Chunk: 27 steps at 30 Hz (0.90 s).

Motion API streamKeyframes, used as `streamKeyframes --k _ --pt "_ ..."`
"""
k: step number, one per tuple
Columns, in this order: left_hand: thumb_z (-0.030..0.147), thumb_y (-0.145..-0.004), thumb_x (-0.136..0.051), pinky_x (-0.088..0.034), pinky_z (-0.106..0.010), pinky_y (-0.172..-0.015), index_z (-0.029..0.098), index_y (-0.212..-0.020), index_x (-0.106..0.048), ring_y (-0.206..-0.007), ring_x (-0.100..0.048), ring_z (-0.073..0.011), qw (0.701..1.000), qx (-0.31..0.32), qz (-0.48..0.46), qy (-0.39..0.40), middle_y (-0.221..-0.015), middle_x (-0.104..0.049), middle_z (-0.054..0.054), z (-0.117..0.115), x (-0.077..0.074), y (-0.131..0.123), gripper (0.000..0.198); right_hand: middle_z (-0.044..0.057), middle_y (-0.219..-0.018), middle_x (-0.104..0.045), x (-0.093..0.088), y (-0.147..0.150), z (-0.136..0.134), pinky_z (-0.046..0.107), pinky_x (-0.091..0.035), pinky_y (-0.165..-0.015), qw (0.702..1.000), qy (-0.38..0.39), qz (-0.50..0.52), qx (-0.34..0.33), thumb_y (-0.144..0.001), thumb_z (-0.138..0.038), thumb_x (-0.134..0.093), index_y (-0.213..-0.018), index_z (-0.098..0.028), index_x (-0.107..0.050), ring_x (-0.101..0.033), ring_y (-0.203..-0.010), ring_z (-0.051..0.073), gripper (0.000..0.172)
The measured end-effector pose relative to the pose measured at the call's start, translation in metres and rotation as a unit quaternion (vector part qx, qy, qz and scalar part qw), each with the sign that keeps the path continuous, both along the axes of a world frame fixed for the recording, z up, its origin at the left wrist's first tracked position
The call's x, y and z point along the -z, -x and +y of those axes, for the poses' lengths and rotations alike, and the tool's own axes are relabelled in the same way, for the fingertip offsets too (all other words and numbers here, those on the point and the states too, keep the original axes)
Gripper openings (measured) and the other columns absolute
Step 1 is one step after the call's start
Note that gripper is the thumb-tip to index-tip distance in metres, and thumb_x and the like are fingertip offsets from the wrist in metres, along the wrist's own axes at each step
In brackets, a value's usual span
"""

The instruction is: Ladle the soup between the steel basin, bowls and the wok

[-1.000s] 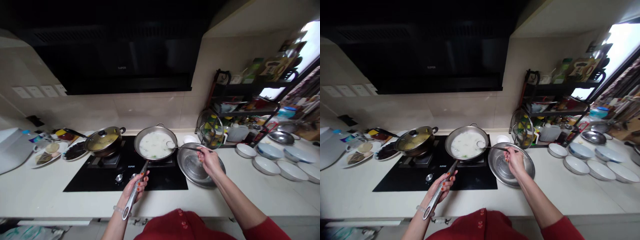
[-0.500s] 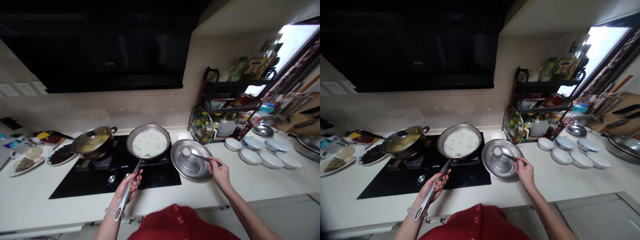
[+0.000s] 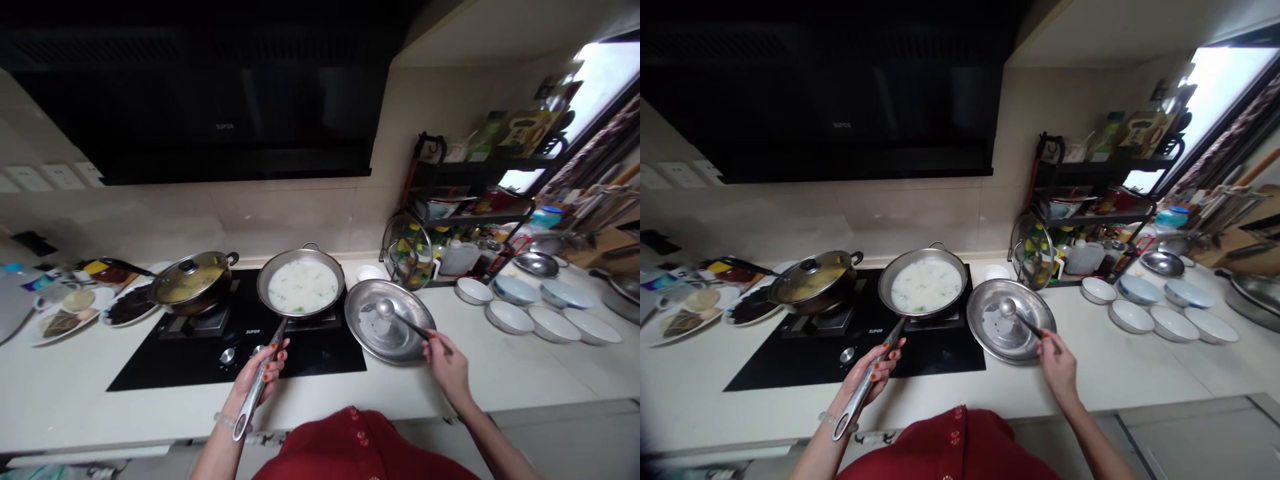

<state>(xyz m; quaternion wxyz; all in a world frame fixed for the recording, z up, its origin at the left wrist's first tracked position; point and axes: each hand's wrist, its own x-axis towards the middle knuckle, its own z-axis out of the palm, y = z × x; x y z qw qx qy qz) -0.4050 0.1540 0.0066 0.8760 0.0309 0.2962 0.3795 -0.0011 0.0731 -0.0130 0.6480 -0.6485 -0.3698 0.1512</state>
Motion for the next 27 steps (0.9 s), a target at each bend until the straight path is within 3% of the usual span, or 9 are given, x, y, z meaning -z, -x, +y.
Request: streamKeyframes --k 2,4,9,13,16,18,20,23,27 --pt "0.016 -0.093 -0.038 -0.032 -0.007 -0.031 0.008 -0.124 -0.045 -0.042 -0.038 -0.0004 1.0 0.001 -0.001 0.001 -0.073 -0.045 0.0 0.0 0.001 0.0 0.033 0.002 -0.05 -0.06 -0.016 0.003 0.013 0.024 -0.039 -0.037 0.981 -0.034 0.184 0.056 -0.066 -0.034 -0.067 -0.08 -0.013 -0.066 -0.05 -0.04 0.013 0.025" --pt "0.017 -0.093 -0.038 -0.032 -0.008 -0.031 0.007 -0.123 -0.045 -0.042 -0.038 -0.0005 1.0 0.002 -0.004 -0.001 -0.073 -0.046 -0.001 0.0 0.003 0.001 0.033 0.003 -0.049 -0.06 -0.037 0.012 0.027 0.022 -0.037 -0.037 0.96 -0.068 0.271 0.034 -0.059 -0.031 -0.071 -0.077 -0.012 -0.066 -0.05 -0.042 0.012 0.028" --pt "0.019 -0.094 -0.036 -0.031 -0.008 -0.031 0.007 -0.122 -0.046 -0.042 -0.038 -0.0009 1.0 0.004 -0.021 -0.007 -0.074 -0.046 -0.001 0.001 0.011 0.002 0.032 0.002 -0.055 -0.062 -0.072 0.053 0.058 0.023 -0.038 -0.039 0.969 -0.049 0.23 -0.074 -0.065 -0.037 -0.069 -0.087 -0.014 -0.066 -0.051 -0.044 0.013 0.032" --pt "0.018 -0.093 -0.037 -0.03 -0.007 -0.032 0.006 -0.12 -0.046 -0.042 -0.037 -0.0005 1.0 0.004 -0.017 -0.008 -0.074 -0.047 -0.001 0.001 0.011 0.001 0.031 0.003 -0.062 -0.065 -0.068 0.081 0.082 0.028 -0.044 -0.045 0.987 0.026 0.011 -0.156 -0.076 -0.045 -0.057 -0.095 -0.016 -0.067 -0.055 -0.047 0.016 0.035" --pt "0.017 -0.092 -0.039 -0.029 -0.007 -0.032 0.006 -0.118 -0.048 -0.043 -0.038 -0.0003 1.0 0.002 -0.013 -0.01 -0.073 -0.047 -0.001 0.001 0.009 0.0 0.029 0.006 -0.069 -0.067 -0.059 0.091 0.097 0.031 -0.049 -0.059 0.971 0.017 -0.144 -0.191 -0.078 -0.039 -0.052 -0.091 -0.017 -0.068 -0.062 -0.06 0.02 0.03" --pt "0.016 -0.092 -0.041 -0.028 -0.007 -0.033 0.006 -0.116 -0.049 -0.043 -0.037 0.0 1.0 0.002 -0.011 -0.011 -0.073 -0.048 -0.001 0.001 0.007 -0.001 0.027 0.006 -0.069 -0.067 -0.055 0.096 0.106 0.032 -0.05 -0.063 0.963 0.013 -0.181 -0.201 -0.077 -0.036 -0.05 -0.087 -0.019 -0.068 -0.063 -0.064 0.021 0.027" --pt "0.016 -0.092 -0.042 -0.028 -0.007 -0.033 0.006 -0.114 -0.051 -0.043 -0.037 0.0001 1.0 0.004 -0.008 -0.009 -0.072 -0.048 -0.001 0.001 0.005 -0.001 0.026 0.004 -0.064 -0.065 -0.053 0.099 0.113 0.03 -0.049 -0.058 0.968 0.035 -0.145 -0.203 -0.077 -0.035 -0.049 -0.087 -0.019 -0.067 -0.062 -0.059 0.02 0.026" --pt "0.016 -0.091 -0.044 -0.029 -0.007 -0.033 0.006 -0.113 -0.052 -0.043 -0.037 -0.0002 1.0 0.006 -0.007 -0.002 -0.071 -0.048 -0.001 0.0 0.002 -0.001 0.025 0.002 -0.056 -0.062 -0.052 0.102 0.122 0.027 -0.042 -0.042 0.983 0.069 0.009 -0.168 -0.075 -0.036 -0.052 -0.085 -0.017 -0.064 -0.056 -0.045 0.017 0.024" --pt "0.016 -0.092 -0.043 -0.03 -0.007 -0.033 0.006 -0.113 -0.052 -0.043 -0.039 -0.0002 1.0 0.004 -0.007 0.006 -0.071 -0.048 -0.001 0.0 0.0 -0.002 0.025 0.001 -0.049 -0.059 -0.054 0.102 0.128 0.023 -0.036 -0.034 0.978 0.047 0.173 -0.105 -0.067 -0.031 -0.059 -0.076 -0.017 -0.06 -0.051 -0.039 0.014 0.017"
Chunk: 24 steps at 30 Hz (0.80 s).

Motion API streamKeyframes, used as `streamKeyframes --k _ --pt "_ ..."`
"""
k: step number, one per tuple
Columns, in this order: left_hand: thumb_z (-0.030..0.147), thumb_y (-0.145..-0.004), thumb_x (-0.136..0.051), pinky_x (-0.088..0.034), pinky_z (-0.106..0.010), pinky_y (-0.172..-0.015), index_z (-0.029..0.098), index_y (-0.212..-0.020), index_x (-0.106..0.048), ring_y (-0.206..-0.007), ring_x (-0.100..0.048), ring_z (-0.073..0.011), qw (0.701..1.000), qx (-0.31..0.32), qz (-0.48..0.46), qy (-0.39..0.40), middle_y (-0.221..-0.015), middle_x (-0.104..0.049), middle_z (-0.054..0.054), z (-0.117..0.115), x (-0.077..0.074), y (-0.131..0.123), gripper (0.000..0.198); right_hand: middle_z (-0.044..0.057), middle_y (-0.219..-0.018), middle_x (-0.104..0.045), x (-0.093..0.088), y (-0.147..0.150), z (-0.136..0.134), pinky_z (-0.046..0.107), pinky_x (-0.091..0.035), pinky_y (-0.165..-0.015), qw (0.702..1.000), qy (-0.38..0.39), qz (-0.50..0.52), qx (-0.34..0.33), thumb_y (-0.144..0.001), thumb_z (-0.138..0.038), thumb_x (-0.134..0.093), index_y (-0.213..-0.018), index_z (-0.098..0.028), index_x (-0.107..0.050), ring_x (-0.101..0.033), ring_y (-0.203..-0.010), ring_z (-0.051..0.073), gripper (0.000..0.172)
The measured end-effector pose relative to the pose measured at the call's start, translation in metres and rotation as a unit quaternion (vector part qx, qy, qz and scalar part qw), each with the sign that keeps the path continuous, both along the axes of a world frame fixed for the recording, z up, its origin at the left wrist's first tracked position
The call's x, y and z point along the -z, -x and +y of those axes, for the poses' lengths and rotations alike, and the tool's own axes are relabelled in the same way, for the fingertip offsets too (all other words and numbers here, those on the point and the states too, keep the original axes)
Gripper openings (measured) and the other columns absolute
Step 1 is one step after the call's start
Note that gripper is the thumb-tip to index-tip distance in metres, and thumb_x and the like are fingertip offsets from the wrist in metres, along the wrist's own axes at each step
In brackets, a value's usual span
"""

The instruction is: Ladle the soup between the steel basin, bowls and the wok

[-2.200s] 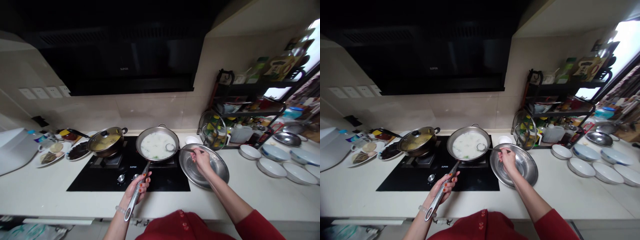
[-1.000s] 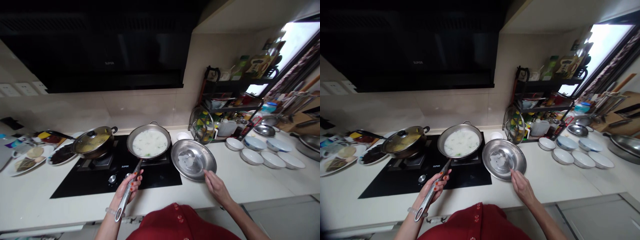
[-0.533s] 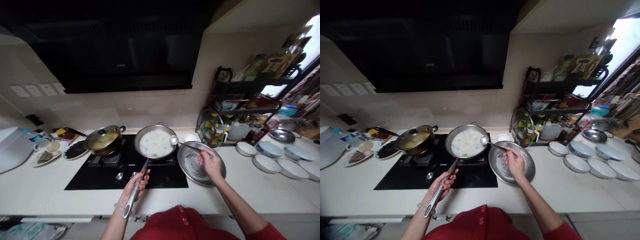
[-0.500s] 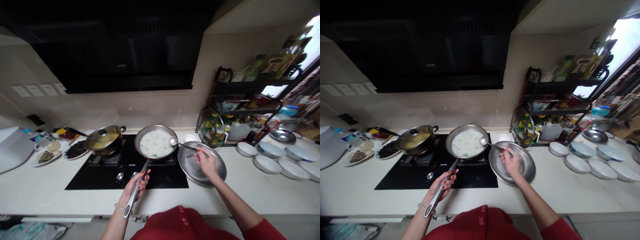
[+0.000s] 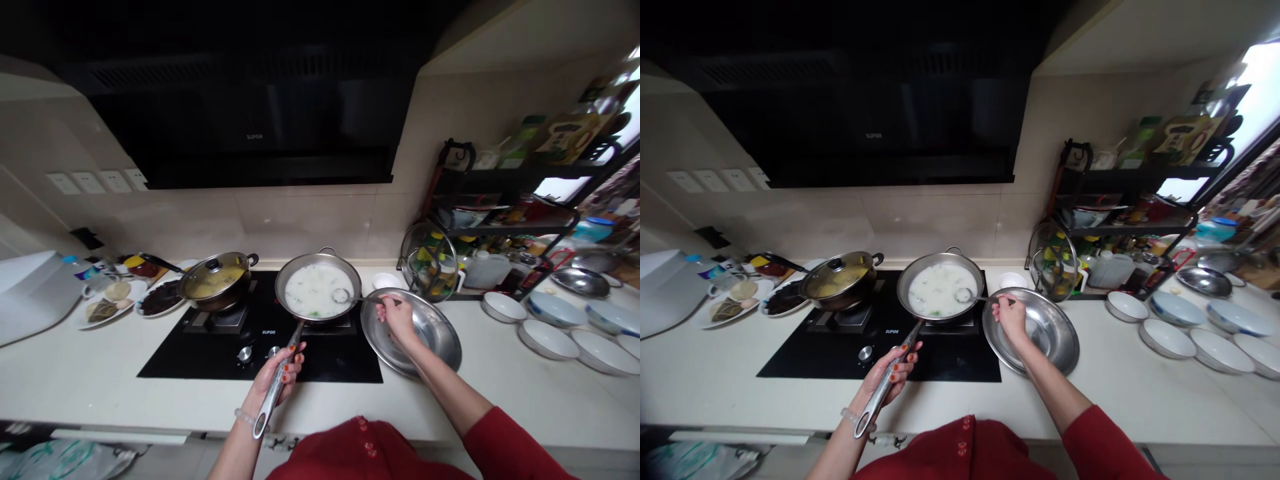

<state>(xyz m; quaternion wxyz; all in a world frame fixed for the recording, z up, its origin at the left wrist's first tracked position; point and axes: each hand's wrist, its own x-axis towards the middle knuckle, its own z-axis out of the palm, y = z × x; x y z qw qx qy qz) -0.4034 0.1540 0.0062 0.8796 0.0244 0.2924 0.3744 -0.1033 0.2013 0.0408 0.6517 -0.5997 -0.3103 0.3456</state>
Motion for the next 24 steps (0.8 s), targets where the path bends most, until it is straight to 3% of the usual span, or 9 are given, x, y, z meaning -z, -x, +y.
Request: streamKeyframes --k 16,24 --pt "0.017 -0.089 -0.048 -0.029 -0.007 -0.032 0.007 -0.123 -0.046 -0.043 -0.037 0.0003 1.0 0.003 -0.002 -0.016 -0.074 -0.048 -0.001 0.002 0.012 0.004 0.036 0.001 -0.048 -0.059 -0.018 -0.008 -0.014 0.025 -0.035 -0.034 0.997 -0.019 0.068 -0.004 -0.066 -0.029 -0.062 -0.072 -0.02 -0.061 -0.049 -0.039 0.014 0.011" --pt "0.016 -0.09 -0.044 -0.032 -0.008 -0.031 0.011 -0.125 -0.046 -0.043 -0.037 -0.0006 1.0 -0.001 0.0 -0.021 -0.074 -0.046 0.0 0.001 0.013 0.004 0.035 0.004 -0.051 -0.061 -0.04 -0.04 -0.033 0.027 -0.036 -0.037 0.995 -0.02 0.094 0.007 -0.063 -0.026 -0.061 -0.066 -0.019 -0.065 -0.051 -0.042 0.016 0.008"
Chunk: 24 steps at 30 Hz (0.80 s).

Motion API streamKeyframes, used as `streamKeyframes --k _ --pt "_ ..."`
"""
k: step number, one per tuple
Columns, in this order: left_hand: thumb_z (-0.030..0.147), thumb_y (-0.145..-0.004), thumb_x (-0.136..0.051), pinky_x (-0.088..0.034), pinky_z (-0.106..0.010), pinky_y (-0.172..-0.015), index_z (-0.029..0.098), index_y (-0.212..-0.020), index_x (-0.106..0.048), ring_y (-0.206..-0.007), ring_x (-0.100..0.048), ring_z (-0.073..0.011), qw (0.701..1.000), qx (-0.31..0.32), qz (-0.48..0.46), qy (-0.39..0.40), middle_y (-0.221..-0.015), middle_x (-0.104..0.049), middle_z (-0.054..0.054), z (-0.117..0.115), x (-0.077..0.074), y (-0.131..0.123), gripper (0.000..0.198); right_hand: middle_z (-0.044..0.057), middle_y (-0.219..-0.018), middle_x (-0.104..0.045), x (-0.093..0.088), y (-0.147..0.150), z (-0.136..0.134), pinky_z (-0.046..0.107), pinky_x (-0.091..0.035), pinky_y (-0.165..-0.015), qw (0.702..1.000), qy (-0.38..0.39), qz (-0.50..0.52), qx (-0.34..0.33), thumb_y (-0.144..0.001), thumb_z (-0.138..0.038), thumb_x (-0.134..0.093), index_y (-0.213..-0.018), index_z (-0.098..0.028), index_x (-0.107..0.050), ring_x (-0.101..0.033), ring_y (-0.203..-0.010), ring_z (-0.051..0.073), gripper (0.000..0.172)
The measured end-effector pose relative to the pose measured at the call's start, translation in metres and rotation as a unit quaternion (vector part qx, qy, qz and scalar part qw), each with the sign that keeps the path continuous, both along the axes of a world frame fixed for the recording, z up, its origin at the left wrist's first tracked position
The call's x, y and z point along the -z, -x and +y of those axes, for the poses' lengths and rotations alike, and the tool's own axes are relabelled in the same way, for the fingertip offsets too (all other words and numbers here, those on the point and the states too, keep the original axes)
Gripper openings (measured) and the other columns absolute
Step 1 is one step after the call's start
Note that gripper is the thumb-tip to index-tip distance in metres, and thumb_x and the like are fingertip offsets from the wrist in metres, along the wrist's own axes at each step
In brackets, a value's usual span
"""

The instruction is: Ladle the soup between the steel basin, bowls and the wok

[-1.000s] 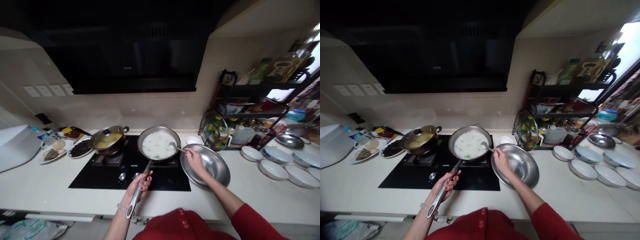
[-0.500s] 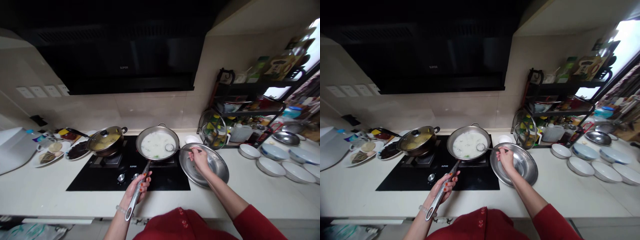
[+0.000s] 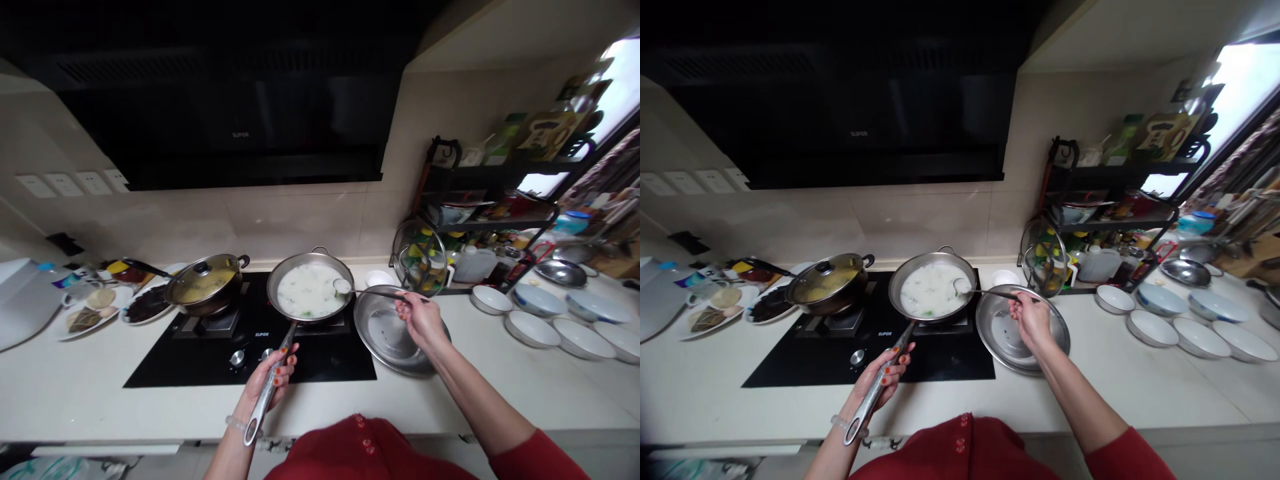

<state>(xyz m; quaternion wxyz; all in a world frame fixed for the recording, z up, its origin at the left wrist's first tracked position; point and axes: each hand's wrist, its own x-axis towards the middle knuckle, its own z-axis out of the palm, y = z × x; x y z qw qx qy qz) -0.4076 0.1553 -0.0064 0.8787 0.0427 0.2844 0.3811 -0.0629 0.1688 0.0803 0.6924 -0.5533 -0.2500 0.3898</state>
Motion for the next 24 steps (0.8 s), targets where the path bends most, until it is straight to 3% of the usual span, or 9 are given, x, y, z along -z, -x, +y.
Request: streamKeyframes --k 5,8,11,14,17,20,24 --pt "0.016 -0.09 -0.045 -0.029 -0.007 -0.032 0.007 -0.122 -0.045 -0.042 -0.037 0.0005 1.0 -0.004 0.004 0.001 -0.073 -0.046 0.0 -0.002 -0.003 0.0 0.033 0.004 -0.05 -0.06 -0.014 -0.035 -0.026 0.021 -0.035 -0.035 0.999 -0.009 0.027 0.041 -0.057 -0.023 -0.065 -0.067 -0.014 -0.067 -0.049 -0.042 0.011 0.014" --pt "0.016 -0.089 -0.046 -0.029 -0.006 -0.032 0.009 -0.122 -0.046 -0.042 -0.037 0.0009 1.0 0.0 0.015 0.003 -0.072 -0.047 0.001 -0.004 -0.008 -0.001 0.034 0.004 -0.05 -0.06 -0.011 -0.055 -0.043 0.02 -0.036 -0.035 0.998 -0.008 0.012 0.069 -0.056 -0.023 -0.066 -0.069 -0.013 -0.067 -0.049 -0.041 0.01 0.016" --pt "0.016 -0.089 -0.046 -0.03 -0.006 -0.033 0.011 -0.125 -0.045 -0.042 -0.038 0.0007 1.0 0.0 0.024 0.001 -0.073 -0.047 0.0 -0.004 -0.012 -0.001 0.036 0.004 -0.049 -0.06 0.009 -0.068 -0.057 0.021 -0.037 -0.034 0.995 0.002 -0.014 0.1 -0.056 -0.026 -0.068 -0.07 -0.012 -0.066 -0.049 -0.039 0.011 0.02" --pt "0.016 -0.089 -0.044 -0.033 -0.007 -0.033 0.01 -0.127 -0.043 -0.042 -0.038 -0.0003 1.0 -0.002 0.027 0.003 -0.073 -0.047 0.0 -0.004 -0.011 -0.001 0.039 0.003 -0.049 -0.061 0.04 -0.072 -0.07 0.023 -0.037 -0.034 0.99 0.026 -0.069 0.124 -0.059 -0.034 -0.069 -0.075 -0.013 -0.065 -0.049 -0.039 0.012 0.026" --pt "0.016 -0.09 -0.043 -0.032 -0.007 -0.032 0.009 -0.129 -0.041 -0.042 -0.038 -0.0007 1.0 -0.006 0.023 0.005 -0.073 -0.046 0.0 -0.003 -0.008 0.0 0.04 0.002 -0.053 -0.062 0.073 -0.072 -0.084 0.026 -0.043 -0.038 0.975 0.059 -0.195 0.084 -0.068 -0.041 -0.064 -0.086 -0.014 -0.066 -0.052 -0.041 0.015 0.032" --pt "0.016 -0.091 -0.041 -0.032 -0.007 -0.032 0.01 -0.129 -0.041 -0.042 -0.039 -0.0004 1.0 -0.01 0.014 0.008 -0.073 -0.046 0.0 -0.003 -0.007 0.001 0.038 0.006 -0.065 -0.067 0.093 -0.072 -0.1 0.031 -0.052 -0.051 0.921 0.011 -0.388 0.024 -0.078 -0.038 -0.055 -0.094 -0.015 -0.068 -0.061 -0.054 0.019 0.03" --pt "0.018 -0.094 -0.034 -0.032 -0.007 -0.031 0.009 -0.128 -0.04 -0.041 -0.038 -0.0003 1.0 -0.012 0.01 0.017 -0.074 -0.045 0.0 -0.003 -0.008 0.001 0.036 0.011 -0.088 -0.07 0.093 -0.074 -0.116 0.036 -0.055 -0.075 0.803 -0.112 -0.584 -0.053 -0.085 -0.023 -0.049 -0.104 -0.018 -0.067 -0.067 -0.08 0.022 0.026"
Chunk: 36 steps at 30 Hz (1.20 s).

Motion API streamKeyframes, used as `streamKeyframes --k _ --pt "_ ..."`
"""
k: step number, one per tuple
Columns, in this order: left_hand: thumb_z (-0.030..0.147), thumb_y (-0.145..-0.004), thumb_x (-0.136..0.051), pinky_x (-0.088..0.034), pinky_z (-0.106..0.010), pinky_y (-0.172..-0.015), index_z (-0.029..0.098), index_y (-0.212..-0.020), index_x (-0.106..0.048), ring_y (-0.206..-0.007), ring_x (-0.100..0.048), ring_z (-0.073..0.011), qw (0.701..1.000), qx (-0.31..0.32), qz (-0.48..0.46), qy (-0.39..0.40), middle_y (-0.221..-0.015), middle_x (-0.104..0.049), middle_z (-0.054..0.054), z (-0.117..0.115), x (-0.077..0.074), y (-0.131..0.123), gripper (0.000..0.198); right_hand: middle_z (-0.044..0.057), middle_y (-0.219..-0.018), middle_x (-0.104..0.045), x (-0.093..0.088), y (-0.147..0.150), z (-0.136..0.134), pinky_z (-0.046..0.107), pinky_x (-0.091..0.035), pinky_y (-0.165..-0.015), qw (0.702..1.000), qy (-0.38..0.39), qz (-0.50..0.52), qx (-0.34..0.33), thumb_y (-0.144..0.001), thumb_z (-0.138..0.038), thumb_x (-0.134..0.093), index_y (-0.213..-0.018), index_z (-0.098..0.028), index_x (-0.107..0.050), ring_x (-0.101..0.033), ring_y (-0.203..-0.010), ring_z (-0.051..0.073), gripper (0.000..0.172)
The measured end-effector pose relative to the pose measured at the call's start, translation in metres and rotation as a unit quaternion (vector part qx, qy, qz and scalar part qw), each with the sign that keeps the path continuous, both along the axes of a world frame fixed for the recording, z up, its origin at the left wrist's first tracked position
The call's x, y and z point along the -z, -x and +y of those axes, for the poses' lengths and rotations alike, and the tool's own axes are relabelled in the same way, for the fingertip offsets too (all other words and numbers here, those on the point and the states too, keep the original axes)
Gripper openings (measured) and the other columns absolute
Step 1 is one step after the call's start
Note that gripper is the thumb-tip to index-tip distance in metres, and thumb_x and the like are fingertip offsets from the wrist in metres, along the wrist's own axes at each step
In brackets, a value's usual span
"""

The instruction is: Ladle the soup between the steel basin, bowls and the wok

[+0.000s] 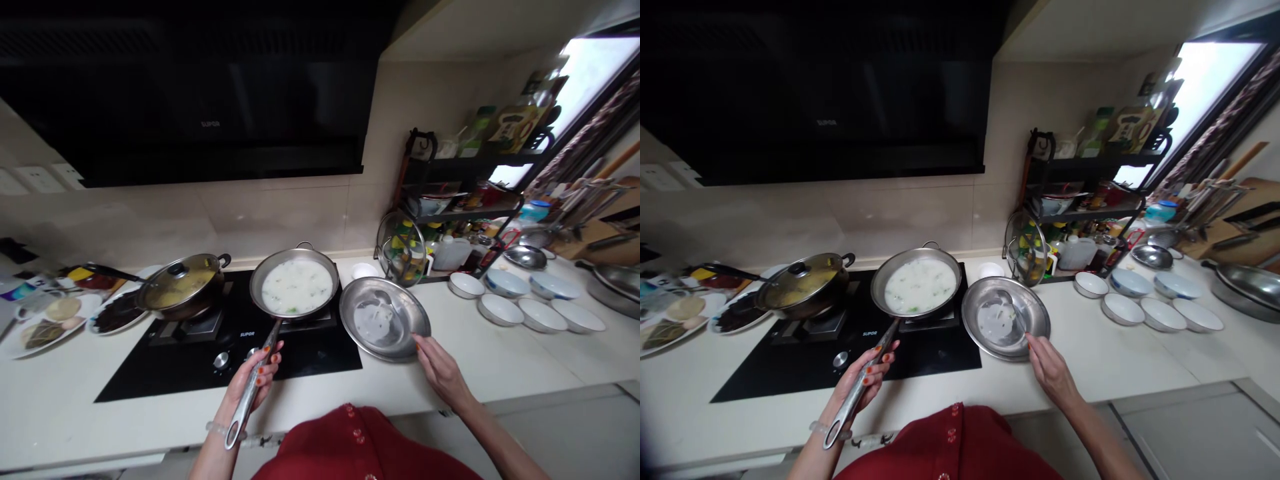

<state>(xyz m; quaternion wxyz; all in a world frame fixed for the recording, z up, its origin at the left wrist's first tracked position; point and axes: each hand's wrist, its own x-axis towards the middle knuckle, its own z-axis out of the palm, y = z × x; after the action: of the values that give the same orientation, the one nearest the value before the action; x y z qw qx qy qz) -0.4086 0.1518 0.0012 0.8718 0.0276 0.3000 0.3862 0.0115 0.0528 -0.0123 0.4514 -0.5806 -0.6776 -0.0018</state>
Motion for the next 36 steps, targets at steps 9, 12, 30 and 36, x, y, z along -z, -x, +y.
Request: streamKeyframes --k 9,12,30,36 --pt "0.017 -0.095 -0.033 -0.033 -0.007 -0.031 0.008 -0.125 -0.042 -0.041 -0.038 -0.0001 1.0 -0.005 0.0 0.0 -0.073 -0.046 0.0 -0.002 -0.008 -0.004 0.033 0.011 -0.081 -0.071 0.002 0.002 0.007 0.041 -0.057 -0.075 0.953 0.018 0.261 0.152 -0.078 -0.027 -0.057 -0.089 -0.015 -0.069 -0.069 -0.074 0.025 0.02" --pt "0.017 -0.094 -0.034 -0.032 -0.007 -0.031 0.006 -0.123 -0.043 -0.041 -0.038 0.0001 1.0 -0.007 0.001 -0.002 -0.073 -0.047 -0.001 -0.001 -0.006 -0.005 0.032 0.008 -0.069 -0.069 0.002 0.004 0.023 0.034 -0.059 -0.063 0.821 0.002 0.513 0.249 -0.07 -0.027 -0.064 -0.076 -0.012 -0.066 -0.068 -0.06 0.021 0.016" --pt "0.018 -0.093 -0.04 -0.032 -0.008 -0.032 0.007 -0.117 -0.049 -0.043 -0.037 -0.0004 1.0 0.001 -0.015 -0.003 -0.073 -0.047 0.0 0.001 0.004 -0.005 0.028 0.006 -0.084 -0.068 -0.04 0.116 0.135 0.035 -0.056 -0.068 0.97 0.048 0.221 -0.093 -0.082 -0.035 -0.05 -0.092 -0.02 -0.065 -0.068 -0.069 0.02 0.023" --pt "0.015 -0.09 -0.044 -0.032 -0.008 -0.031 0.004 -0.111 -0.053 -0.042 -0.038 -0.0006 1.0 -0.005 -0.006 0.006 -0.072 -0.048 -0.001 0.002 -0.001 -0.008 0.025 0.002 -0.064 -0.066 -0.039 0.115 0.152 0.032 -0.055 -0.063 0.917 0.103 0.384 0.022 -0.077 -0.033 -0.052 -0.083 -0.019 -0.062 -0.07 -0.062 0.022 0.019"
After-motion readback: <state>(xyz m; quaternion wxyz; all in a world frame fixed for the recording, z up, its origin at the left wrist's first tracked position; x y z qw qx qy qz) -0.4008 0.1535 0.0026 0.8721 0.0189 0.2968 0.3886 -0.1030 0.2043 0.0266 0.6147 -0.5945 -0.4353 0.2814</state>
